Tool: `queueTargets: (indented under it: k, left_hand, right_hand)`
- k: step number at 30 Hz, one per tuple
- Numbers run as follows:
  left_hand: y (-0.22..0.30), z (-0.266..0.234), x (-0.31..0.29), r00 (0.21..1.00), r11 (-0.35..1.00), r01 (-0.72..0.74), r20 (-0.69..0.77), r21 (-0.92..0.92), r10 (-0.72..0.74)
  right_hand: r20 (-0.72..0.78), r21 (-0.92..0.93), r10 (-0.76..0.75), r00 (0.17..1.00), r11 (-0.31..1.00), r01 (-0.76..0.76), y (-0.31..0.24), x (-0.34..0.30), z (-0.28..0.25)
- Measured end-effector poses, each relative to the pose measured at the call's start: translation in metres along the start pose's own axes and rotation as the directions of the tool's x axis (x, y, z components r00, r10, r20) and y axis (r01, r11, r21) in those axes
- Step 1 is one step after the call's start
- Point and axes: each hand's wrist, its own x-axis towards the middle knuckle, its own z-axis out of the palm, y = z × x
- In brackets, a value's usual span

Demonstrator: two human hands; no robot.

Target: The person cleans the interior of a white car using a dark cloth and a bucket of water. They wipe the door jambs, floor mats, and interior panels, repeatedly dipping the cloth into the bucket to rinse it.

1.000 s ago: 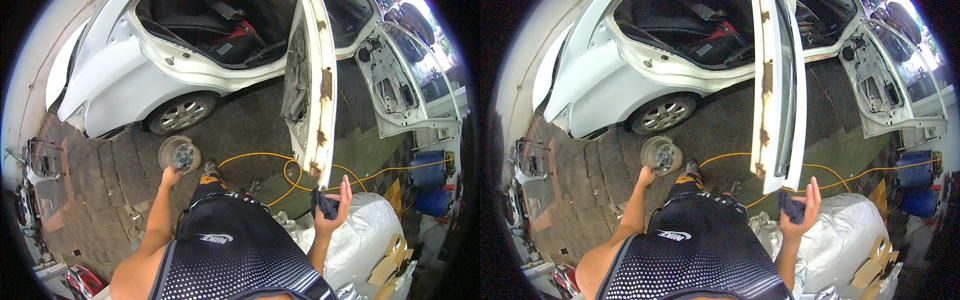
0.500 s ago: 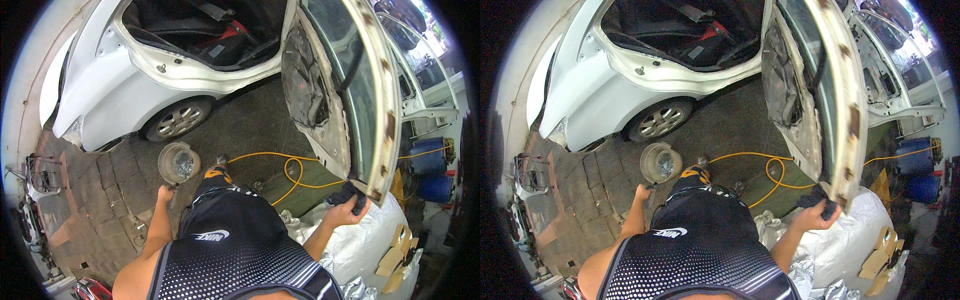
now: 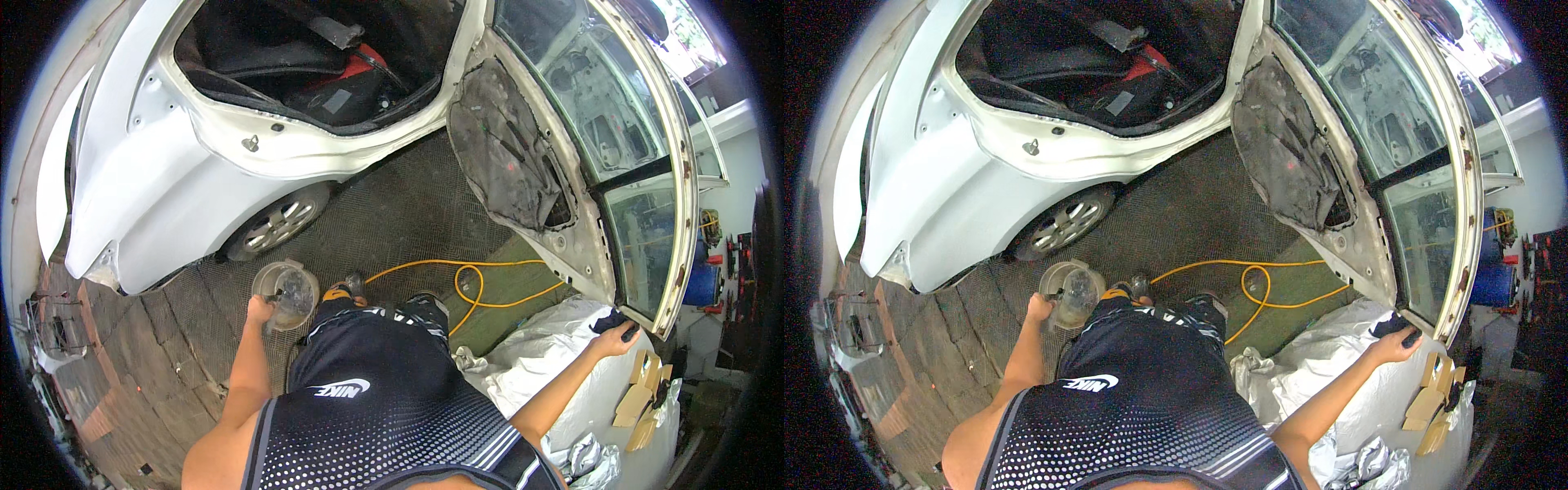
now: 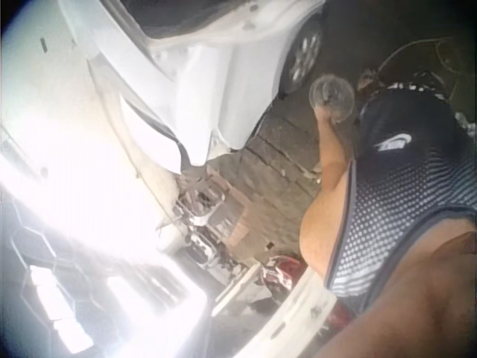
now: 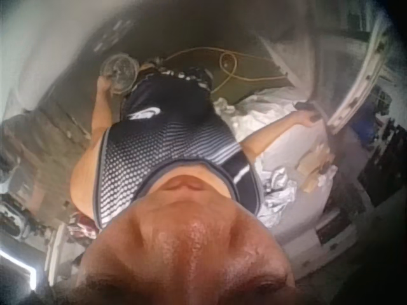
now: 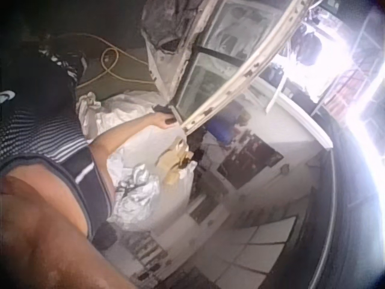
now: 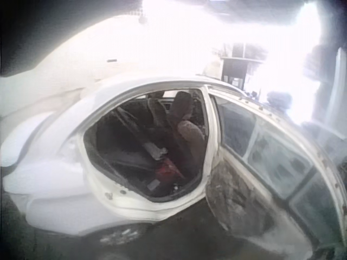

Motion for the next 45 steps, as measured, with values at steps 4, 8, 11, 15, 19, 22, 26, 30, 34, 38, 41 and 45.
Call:
queueTargets:
  k: [4, 8, 11, 15, 19, 22, 26, 30, 34, 38, 41, 45]
  left_hand:
    - [0.020, -0.017, 0.012, 0.997, 0.995, -0.075, 0.023, 0.063, 0.074]
    - [0.029, -0.015, 0.029, 0.993, 0.991, -0.113, 0.051, 0.070, 0.109]
    - [0.032, -0.001, 0.040, 0.992, 0.994, -0.109, 0.061, 0.008, 0.108]
    - [0.028, 0.017, 0.034, 0.985, 0.991, -0.133, 0.105, -0.023, 0.135]
    - [0.041, 0.027, 0.026, 0.989, 0.992, -0.083, 0.128, 0.097, 0.070]
    - [0.038, 0.025, 0.029, 0.982, 0.996, -0.069, 0.177, 0.056, 0.058]
    - [0.060, 0.022, 0.024, 0.990, 0.992, -0.119, 0.075, 0.040, 0.116]
    - [0.076, 0.015, 0.013, 0.994, 0.996, -0.076, 0.083, 0.036, 0.073]
    - [0.060, 0.026, 0.009, 0.989, 0.999, -0.043, 0.138, -0.015, 0.044]
    - [0.049, 0.025, -0.015, 0.994, 0.996, 0.059, 0.098, -0.065, -0.052]
    - [0.003, 0.039, -0.036, 1.000, 0.985, -0.023, -0.009, -0.171, 0.022]
    - [-0.009, 0.042, -0.053, 0.989, 0.987, 0.146, 0.027, -0.066, -0.144]
  right_hand:
    - [0.054, 0.044, 0.040, 0.998, 0.998, -0.043, 0.002, -0.011, -0.007]
    - [-0.058, 0.017, -0.010, 0.998, 1.000, 0.011, 0.002, -0.015, 0.004]
    - [-0.068, 0.055, 0.014, 0.998, 0.998, -0.010, -0.004, -0.021, 0.007]
    - [-0.181, 0.067, 0.072, 0.981, 0.996, -0.061, -0.013, -0.032, 0.010]
    - [-0.164, 0.044, 0.076, 0.983, 0.997, -0.070, -0.009, -0.034, 0.004]
    - [-0.233, 0.131, 0.244, 0.942, 0.967, -0.218, -0.022, -0.049, 0.018]
    - [-0.359, 0.224, 0.427, 0.830, 0.902, -0.368, 0.002, -0.077, 0.027]
    - [-0.063, 0.172, 0.777, 0.627, 0.627, -0.760, 0.029, -0.133, 0.030]
    - [0.331, -0.045, 0.932, 0.147, 0.172, -0.984, 0.075, -0.204, 0.022]
    - [0.410, -0.383, 0.891, 0.197, 0.364, -0.849, 0.084, -0.276, 0.014]
    - [0.728, -0.528, 0.663, 0.175, 0.705, -0.474, 0.059, -0.302, -0.005]
    - [0.690, -0.709, 0.718, -0.094, 0.696, 0.111, 0.059, -0.308, -0.019]
